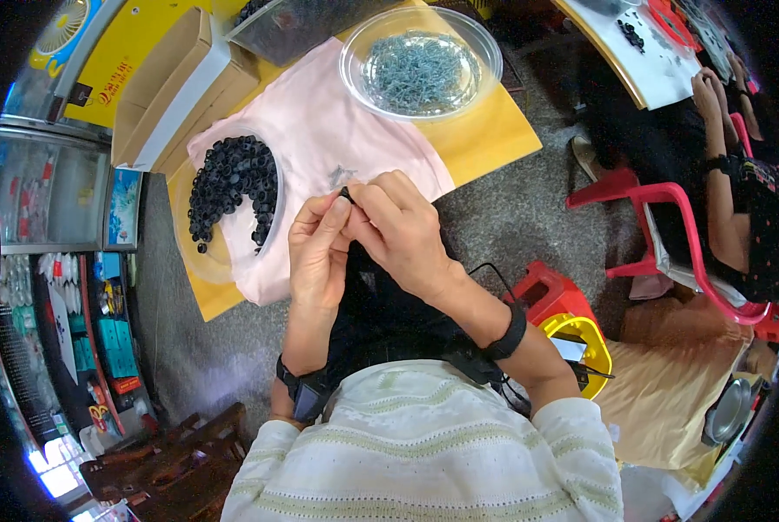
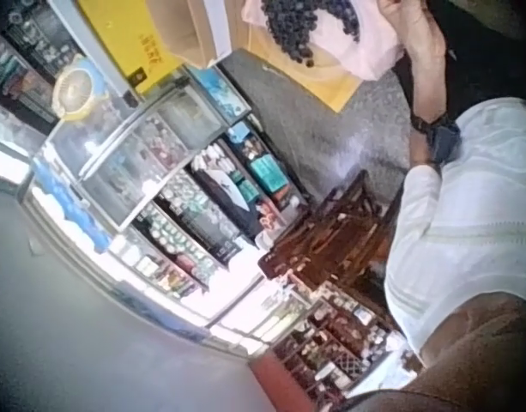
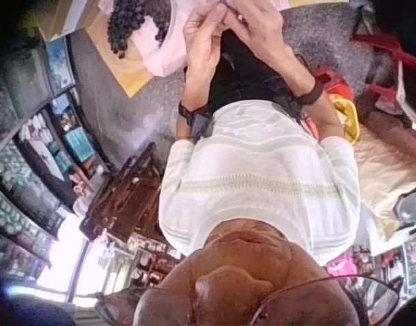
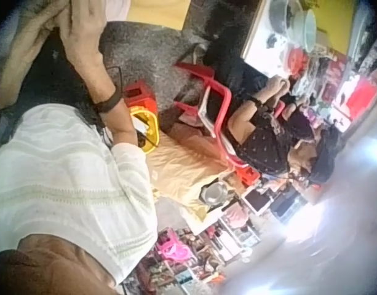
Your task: Assemble small black plastic components by inserting metal pins into them.
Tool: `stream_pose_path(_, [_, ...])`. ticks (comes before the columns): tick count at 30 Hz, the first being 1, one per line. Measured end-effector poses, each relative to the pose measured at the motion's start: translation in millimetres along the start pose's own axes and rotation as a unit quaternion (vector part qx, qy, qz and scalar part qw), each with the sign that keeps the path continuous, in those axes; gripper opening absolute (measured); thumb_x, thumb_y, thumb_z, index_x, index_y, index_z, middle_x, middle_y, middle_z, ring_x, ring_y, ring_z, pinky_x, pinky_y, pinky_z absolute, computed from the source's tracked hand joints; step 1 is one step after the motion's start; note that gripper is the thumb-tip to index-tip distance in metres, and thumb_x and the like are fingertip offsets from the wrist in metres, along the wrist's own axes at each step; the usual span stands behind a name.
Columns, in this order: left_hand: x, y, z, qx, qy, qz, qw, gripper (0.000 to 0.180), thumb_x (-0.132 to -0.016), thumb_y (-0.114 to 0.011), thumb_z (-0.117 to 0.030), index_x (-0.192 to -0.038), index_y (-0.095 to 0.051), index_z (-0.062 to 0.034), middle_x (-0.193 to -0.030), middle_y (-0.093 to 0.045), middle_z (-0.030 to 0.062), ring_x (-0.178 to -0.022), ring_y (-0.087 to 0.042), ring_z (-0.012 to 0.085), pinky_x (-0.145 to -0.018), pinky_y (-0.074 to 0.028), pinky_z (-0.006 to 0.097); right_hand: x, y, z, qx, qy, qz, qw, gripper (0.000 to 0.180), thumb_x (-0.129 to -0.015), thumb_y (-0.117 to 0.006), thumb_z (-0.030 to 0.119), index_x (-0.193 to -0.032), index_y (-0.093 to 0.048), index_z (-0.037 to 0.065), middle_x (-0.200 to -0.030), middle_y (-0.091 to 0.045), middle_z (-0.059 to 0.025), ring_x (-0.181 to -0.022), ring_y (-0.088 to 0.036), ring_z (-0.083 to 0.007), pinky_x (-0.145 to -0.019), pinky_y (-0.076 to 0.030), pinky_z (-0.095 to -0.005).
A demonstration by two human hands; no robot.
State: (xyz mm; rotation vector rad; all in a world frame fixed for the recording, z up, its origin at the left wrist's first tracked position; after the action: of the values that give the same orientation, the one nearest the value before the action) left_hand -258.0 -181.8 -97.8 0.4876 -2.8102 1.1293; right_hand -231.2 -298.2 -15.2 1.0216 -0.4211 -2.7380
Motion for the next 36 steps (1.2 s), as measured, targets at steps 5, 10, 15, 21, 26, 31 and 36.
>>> stream_pose_path(5, [-10,6,8,-0.044,0.03,0.001,0.999,0.011,-0.087,-0.063,-0.004,-0.098,-0.063,-0.0026,-0.095,-0.067,0.0086,-0.084,-0.065,0.0144,-0.074,-0.053,0.027,-2,2,-23,-0.027,-0.069,0.029,0.997,0.026,-0.074,-0.068,0.0,-0.098,-0.06,0.0,-0.075,-0.052,-0.0101,-0.068,-0.055,-0.0249,-0.059,-0.045,-0.0325])
stream_pose_path(10, [-10,-3,4,-0.001,0.03,0.046,0.998,0.017,-0.089,-0.06,-0.007,-0.105,-0.06,-0.0022,-0.099,-0.066,0.0116,-0.091,-0.064,0.0183,-0.081,-0.053,0.032,-8,2,-22,-0.078,-0.129,0.092,0.984,0.025,-0.076,-0.07,0.006,-0.098,-0.06,0.0,-0.078,-0.054,-0.0098,-0.066,-0.057,-0.0229,-0.058,-0.046,-0.0311])
stream_pose_path(15, [-6,-14,0,-0.003,0.0,0.054,0.999,0.014,-0.09,-0.059,-0.005,-0.104,-0.059,-0.0012,-0.1,-0.065,0.0137,-0.091,-0.064,0.0206,-0.083,-0.053,0.033,-12,12,-12,-0.027,-0.054,0.069,0.996,0.025,-0.074,-0.07,0.007,-0.095,-0.059,0.001,-0.077,-0.053,-0.0087,-0.068,-0.057,-0.024,-0.058,-0.046,-0.032])
stream_pose_path(21, [4,-21,-9,-0.003,-0.024,0.072,0.997,0.012,-0.09,-0.057,-0.004,-0.102,-0.059,-0.0005,-0.1,-0.065,0.0152,-0.092,-0.064,0.0217,-0.083,-0.052,0.032,-14,19,9,0.026,0.029,0.047,0.998,0.026,-0.071,-0.07,0.008,-0.094,-0.059,0.004,-0.076,-0.052,-0.0066,-0.071,-0.056,-0.0236,-0.059,-0.046,-0.0335])
stream_pose_path(26, [17,-22,-17,-0.025,-0.056,0.055,0.997,0.014,-0.088,-0.059,-0.001,-0.102,-0.059,0.0004,-0.101,-0.065,0.0147,-0.093,-0.064,0.0211,-0.084,-0.052,0.032,-11,27,24,0.035,0.031,0.042,0.998,0.028,-0.07,-0.07,0.008,-0.095,-0.059,0.004,-0.077,-0.053,-0.0065,-0.072,-0.056,-0.0236,-0.061,-0.047,-0.0344])
stream_pose_path(31, [26,-28,-32,-0.086,-0.112,0.074,0.987,0.017,-0.086,-0.061,0.002,-0.104,-0.059,0.002,-0.1,-0.065,0.0134,-0.091,-0.064,0.0198,-0.084,-0.052,0.032,-8,33,25,-0.085,0.003,0.054,0.995,0.022,-0.077,-0.067,0.003,-0.099,-0.061,0.002,-0.083,-0.059,-0.0091,-0.075,-0.06,-0.0244,-0.062,-0.048,-0.0304])
stream_pose_path(36, [28,-32,-38,-0.129,-0.128,0.08,0.98,0.02,-0.085,-0.062,0.004,-0.105,-0.06,0.0031,-0.1,-0.065,0.0127,-0.089,-0.065,0.0193,-0.085,-0.052,0.031,-12,36,18,-0.129,-0.077,0.091,0.984,0.018,-0.08,-0.066,0.001,-0.098,-0.064,0.002,-0.082,-0.06,-0.0082,-0.069,-0.06,-0.0184,-0.059,-0.047,-0.0262])
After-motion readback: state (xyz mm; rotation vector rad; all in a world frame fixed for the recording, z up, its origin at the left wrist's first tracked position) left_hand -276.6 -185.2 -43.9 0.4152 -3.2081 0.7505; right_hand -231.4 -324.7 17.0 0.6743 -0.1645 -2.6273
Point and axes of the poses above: each hand's wrist, its own x-axis away from the middle knuckle, its own y-axis out of the back of the hand, z = x × y, the point moved 10 cm from there along -x, towards the middle knuckle
